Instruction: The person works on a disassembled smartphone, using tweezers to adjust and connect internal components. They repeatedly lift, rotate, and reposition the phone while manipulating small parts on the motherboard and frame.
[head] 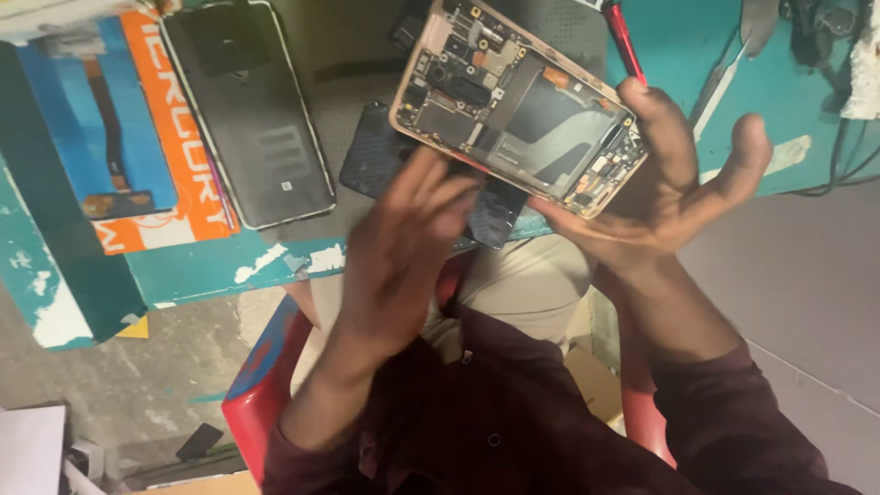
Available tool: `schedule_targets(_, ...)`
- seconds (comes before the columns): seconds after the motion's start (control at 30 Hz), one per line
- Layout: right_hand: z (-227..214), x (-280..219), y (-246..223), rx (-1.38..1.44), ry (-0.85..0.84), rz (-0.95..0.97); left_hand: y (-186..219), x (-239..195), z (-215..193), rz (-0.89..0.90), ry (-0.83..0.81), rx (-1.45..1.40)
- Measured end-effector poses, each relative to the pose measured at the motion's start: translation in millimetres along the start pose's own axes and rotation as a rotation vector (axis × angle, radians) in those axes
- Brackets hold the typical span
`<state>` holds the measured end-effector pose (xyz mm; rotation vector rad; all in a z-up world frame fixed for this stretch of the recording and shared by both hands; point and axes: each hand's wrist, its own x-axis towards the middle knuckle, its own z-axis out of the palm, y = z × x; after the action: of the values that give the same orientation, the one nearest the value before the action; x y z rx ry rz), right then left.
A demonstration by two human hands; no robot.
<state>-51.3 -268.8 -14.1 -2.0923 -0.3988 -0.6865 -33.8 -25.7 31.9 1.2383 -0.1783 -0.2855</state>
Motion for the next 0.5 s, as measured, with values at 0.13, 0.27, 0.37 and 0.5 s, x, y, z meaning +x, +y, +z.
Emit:
schedule_targets(0.13,4.9,0.1,-3.4,0.019,0.013,0.019,-34.0,30.2,-3.2,-0.042,-0.256,-0.376)
schedule_targets(0.27,11.7,20.1,-7.3,0.027,0.01,0.007,-45.5,58.7,-5.9,-0.1,-0.23,-0.379)
schedule_targets(0.37,11.5,36.2,-15.3,0.267,0.01,0.075,-39.7,77.3,-13.2,-0.059,-0.252,-0.386)
schedule_targets(0.5,9.7,44.4,-19.3,0.703,0.076,0.298,-33.1,97.2,-18.1,-0.039,-0.268,-0.35)
